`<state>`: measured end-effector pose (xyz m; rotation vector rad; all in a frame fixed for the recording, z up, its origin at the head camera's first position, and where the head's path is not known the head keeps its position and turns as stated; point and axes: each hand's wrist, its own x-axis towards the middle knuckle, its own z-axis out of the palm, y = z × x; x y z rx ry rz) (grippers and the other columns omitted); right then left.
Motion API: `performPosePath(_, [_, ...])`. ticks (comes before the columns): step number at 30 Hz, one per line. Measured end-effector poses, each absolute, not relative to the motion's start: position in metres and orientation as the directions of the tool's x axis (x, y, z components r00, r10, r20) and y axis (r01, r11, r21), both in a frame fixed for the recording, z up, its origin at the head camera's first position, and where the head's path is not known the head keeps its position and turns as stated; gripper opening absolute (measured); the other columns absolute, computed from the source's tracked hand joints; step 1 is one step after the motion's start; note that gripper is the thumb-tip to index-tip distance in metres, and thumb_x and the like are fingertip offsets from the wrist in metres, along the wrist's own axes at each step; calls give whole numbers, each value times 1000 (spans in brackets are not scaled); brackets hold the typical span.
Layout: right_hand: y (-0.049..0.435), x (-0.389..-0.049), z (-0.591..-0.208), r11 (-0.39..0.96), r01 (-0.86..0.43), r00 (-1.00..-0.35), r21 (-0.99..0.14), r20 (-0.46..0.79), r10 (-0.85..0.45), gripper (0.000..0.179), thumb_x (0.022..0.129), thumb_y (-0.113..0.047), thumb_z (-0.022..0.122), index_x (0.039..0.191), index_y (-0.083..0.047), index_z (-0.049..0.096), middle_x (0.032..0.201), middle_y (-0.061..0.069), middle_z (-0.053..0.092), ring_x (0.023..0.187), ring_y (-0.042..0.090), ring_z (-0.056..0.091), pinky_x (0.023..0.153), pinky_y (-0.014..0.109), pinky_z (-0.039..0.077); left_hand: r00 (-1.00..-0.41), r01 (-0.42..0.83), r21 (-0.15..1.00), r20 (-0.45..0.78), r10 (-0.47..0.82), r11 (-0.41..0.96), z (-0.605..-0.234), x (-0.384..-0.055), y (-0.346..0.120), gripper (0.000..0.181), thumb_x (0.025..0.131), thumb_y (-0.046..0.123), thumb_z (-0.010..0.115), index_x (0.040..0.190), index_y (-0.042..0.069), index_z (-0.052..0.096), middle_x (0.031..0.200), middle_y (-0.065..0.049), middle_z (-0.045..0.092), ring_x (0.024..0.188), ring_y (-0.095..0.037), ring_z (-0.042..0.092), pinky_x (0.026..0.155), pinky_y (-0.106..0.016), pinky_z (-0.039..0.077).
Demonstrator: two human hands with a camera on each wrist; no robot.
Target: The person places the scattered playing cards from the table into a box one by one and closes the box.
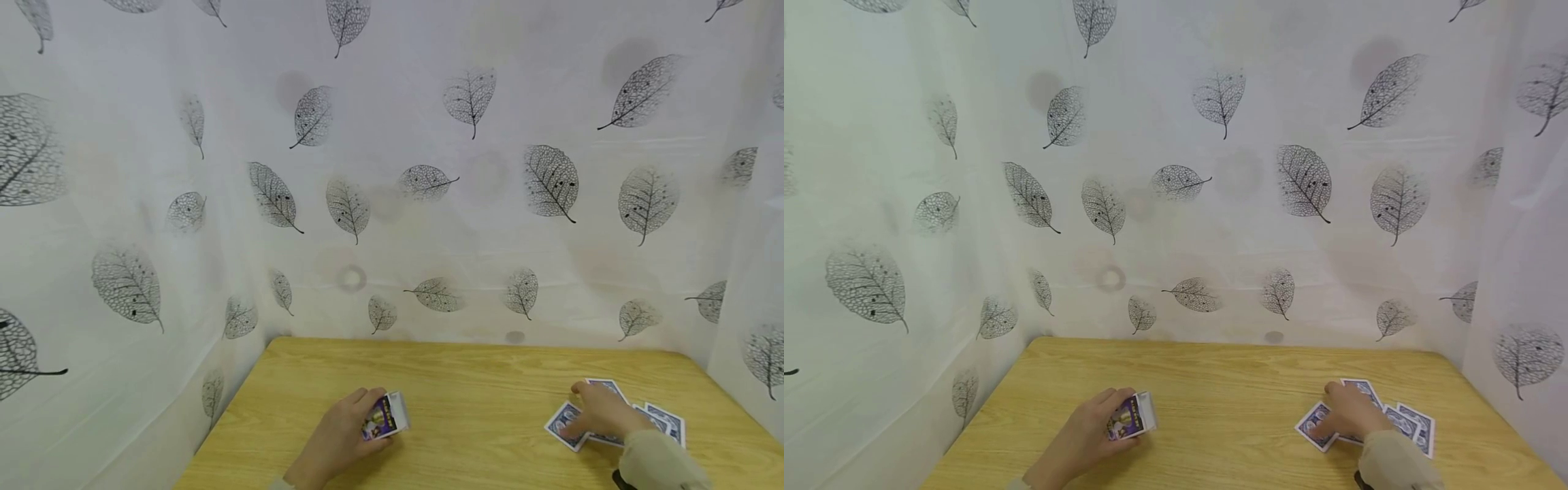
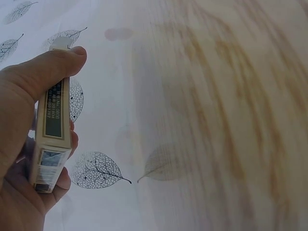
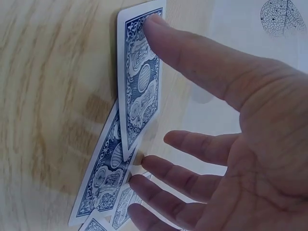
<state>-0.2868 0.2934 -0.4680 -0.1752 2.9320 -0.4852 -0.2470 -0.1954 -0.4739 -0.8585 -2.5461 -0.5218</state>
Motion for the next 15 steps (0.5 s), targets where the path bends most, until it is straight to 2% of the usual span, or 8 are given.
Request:
performPosePath(2, [301, -294, -479, 944, -97, -982, -315, -123, -142, 101, 70, -49, 98, 132, 19, 57, 125, 39, 65, 117, 60, 61, 103, 73, 49, -732, 635, 218, 478, 486, 741, -474, -247, -195, 69, 76, 35, 97, 132, 13, 64, 104, 3, 69, 85, -2, 59, 75, -21, 57])
performPosePath(5, [312, -303, -492, 945, -100, -983, -310, -119, -143, 103, 68, -52, 98, 131, 19, 58, 124, 38, 67, 117, 59, 62, 103, 73, 49, -736, 635, 226, 469, 489, 739, -473, -246, -196, 69, 77, 35, 97, 133, 12, 64, 104, 3, 69, 85, -1, 58, 75, -21, 57])
performPosePath(8, [314, -306, -494, 944, -87, -982, -318, -133, -135, 99, 70, -48, 99, 130, 19, 59, 124, 37, 67, 117, 59, 62, 103, 71, 50, -739, 637, 235, 458, 494, 734, -471, -245, -196, 69, 78, 35, 96, 133, 12, 63, 104, 2, 68, 85, 0, 58, 74, -21, 57])
performPosePath(15, [295, -289, -468, 941, -52, -984, -335, -142, -105, 85, 73, -35, 99, 126, 19, 61, 122, 36, 68, 114, 54, 65, 102, 68, 52, -738, 632, 221, 464, 490, 742, -471, -245, -195, 68, 77, 35, 96, 133, 13, 64, 102, 4, 67, 83, 0, 56, 73, -20, 56])
